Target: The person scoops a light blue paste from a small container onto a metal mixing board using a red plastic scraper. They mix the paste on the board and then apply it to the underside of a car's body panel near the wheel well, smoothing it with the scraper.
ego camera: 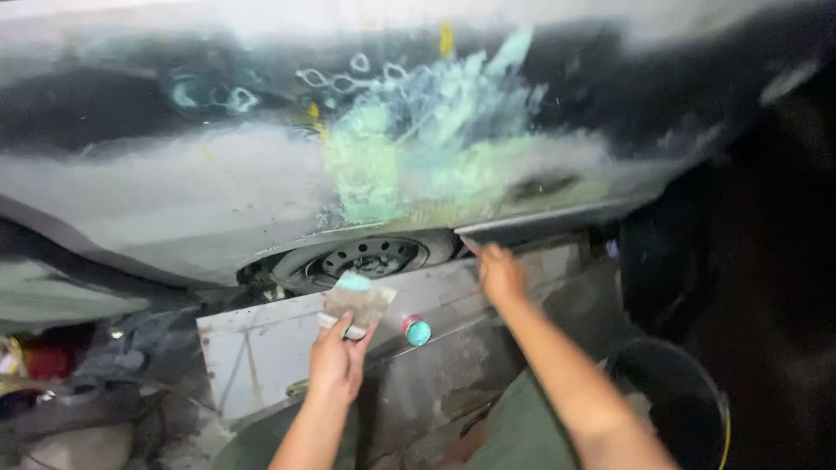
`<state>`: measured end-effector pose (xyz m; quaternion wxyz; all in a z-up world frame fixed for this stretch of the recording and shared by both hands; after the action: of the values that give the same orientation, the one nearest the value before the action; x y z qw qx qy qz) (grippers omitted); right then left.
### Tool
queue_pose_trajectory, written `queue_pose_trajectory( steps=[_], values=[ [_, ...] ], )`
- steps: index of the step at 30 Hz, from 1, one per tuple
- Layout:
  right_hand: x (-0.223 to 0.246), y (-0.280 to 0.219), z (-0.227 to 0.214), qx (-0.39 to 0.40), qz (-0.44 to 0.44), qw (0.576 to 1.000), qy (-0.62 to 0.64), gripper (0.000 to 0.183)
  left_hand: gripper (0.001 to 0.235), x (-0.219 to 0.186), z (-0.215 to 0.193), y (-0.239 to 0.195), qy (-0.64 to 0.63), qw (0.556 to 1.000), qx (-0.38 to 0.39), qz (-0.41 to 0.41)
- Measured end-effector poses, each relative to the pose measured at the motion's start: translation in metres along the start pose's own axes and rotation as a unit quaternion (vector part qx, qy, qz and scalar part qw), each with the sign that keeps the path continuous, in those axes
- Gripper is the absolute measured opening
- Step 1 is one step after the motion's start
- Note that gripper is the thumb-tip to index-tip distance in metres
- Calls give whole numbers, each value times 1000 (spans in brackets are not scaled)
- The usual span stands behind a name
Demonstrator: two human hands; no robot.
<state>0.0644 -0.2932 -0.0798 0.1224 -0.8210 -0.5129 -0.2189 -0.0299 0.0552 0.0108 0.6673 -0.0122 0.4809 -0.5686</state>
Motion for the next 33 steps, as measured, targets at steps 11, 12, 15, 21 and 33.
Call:
queue_pose_trajectory(
  steps=[11,12,15,21,33],
  values=[
    [108,47,29,39,349,591,726,21,21,21,-48,35,12,1000,-12,2],
    [119,56,16,7,351,587,729,20,24,24,-49,37,8,1000,-6,-3],
    [122,62,11,9,356,607,710,24,21,18,-41,23,18,1000,-25,-1],
    [160,37,-67,7,337,613,715,45,21,9,-45,14,33,999,-33,-4],
    [119,137,-280,-200,-194,799,533,33,26,-61,79,-26,408,645,239,601]
  ],
)
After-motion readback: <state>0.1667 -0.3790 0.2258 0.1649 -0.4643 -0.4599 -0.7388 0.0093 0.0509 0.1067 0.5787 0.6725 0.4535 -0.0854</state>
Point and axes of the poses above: each hand's wrist, its own y-axis towards the middle knuckle, its own z-axis out of the palm, x = y × z, the point moved 3 cm from there along y, towards the middle knuckle, and after that the axes turned 13 degrees about z, right-handed, at the moved point
